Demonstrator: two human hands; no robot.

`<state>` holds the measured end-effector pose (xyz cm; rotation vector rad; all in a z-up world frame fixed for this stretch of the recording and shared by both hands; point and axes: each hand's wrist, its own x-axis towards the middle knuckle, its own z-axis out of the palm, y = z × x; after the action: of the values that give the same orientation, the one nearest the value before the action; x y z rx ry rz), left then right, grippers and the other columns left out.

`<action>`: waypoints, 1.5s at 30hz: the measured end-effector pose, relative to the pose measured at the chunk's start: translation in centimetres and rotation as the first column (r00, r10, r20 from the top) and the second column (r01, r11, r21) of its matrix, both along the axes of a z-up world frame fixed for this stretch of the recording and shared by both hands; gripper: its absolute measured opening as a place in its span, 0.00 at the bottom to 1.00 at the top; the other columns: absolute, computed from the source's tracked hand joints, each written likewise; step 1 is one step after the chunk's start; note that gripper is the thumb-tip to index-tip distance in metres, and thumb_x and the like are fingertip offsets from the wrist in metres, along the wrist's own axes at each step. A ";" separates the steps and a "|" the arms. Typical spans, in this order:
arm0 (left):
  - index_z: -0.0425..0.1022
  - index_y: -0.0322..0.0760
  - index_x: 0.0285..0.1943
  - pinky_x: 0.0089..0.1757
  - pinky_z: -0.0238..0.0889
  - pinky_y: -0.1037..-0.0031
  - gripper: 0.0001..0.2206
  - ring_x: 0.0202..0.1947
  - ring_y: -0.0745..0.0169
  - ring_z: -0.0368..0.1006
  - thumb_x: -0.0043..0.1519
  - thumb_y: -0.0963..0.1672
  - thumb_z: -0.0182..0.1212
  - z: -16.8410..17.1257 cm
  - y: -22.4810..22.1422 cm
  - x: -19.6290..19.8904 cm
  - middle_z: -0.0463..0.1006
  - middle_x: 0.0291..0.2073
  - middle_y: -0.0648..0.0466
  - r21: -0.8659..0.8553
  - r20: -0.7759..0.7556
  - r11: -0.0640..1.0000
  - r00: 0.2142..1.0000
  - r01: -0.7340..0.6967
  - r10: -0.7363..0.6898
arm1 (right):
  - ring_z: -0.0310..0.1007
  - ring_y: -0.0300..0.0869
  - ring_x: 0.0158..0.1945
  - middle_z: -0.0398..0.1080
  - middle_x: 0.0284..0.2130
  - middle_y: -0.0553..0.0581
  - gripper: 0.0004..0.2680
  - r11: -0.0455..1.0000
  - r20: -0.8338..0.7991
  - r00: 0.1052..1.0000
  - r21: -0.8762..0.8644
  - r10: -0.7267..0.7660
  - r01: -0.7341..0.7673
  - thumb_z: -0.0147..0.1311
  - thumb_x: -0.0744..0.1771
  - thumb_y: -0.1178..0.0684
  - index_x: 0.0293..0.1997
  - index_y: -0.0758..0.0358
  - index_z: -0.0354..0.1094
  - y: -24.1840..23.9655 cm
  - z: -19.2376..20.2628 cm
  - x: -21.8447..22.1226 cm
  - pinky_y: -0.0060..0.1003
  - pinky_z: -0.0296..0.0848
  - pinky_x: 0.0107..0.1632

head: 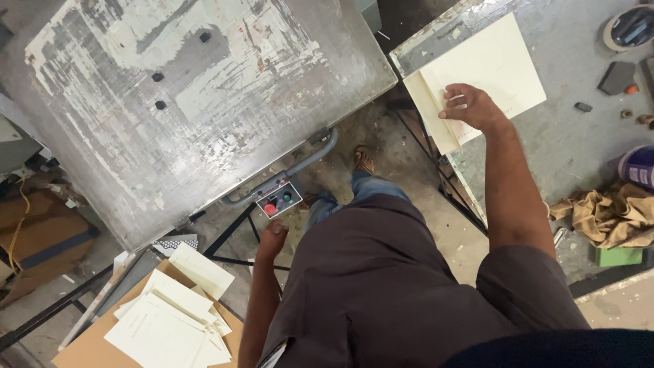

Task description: Manually sort and arrange stacks of printed paper sheets near an industrial machine.

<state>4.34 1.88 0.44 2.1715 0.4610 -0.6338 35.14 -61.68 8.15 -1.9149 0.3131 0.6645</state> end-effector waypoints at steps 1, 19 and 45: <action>0.76 0.31 0.56 0.46 0.70 0.63 0.19 0.46 0.43 0.79 0.58 0.46 0.64 0.1 0.0 -0.3 0.82 0.44 0.41 0.000 -0.003 1.000 1.000 0.001 -0.001 | 0.73 0.42 0.53 0.73 0.51 0.52 0.26 1.000 -0.003 1.000 0.000 -0.001 0.001 0.72 0.59 0.54 0.63 0.64 0.67 0.0 0.3 0.0 0.39 0.74 0.51; 0.74 0.31 0.58 0.49 0.69 0.59 0.21 0.50 0.39 0.77 0.59 0.47 0.62 1.4 -2.0 1.8 0.81 0.46 0.36 0.051 -0.095 0.998 0.995 0.022 -0.017 | 0.72 0.42 0.52 0.73 0.50 0.52 0.25 0.999 -0.026 1.000 0.045 -0.003 0.004 0.72 0.59 0.56 0.63 0.63 0.68 -0.3 -0.5 0.2 0.38 0.75 0.53; 0.75 0.33 0.56 0.47 0.69 0.55 0.18 0.48 0.35 0.76 0.59 0.47 0.61 3.6 -4.5 2.7 0.81 0.44 0.36 0.105 -0.120 0.994 0.993 0.006 0.006 | 0.74 0.39 0.43 0.72 0.40 0.55 0.23 0.991 -0.002 1.000 0.130 -0.007 0.007 0.73 0.59 0.53 0.57 0.68 0.68 -3.0 -8.3 -0.6 0.36 0.77 0.46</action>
<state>7.06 -2.60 4.07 2.2401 0.5693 -0.7583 34.58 -64.71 -0.16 -1.7881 0.2705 0.6654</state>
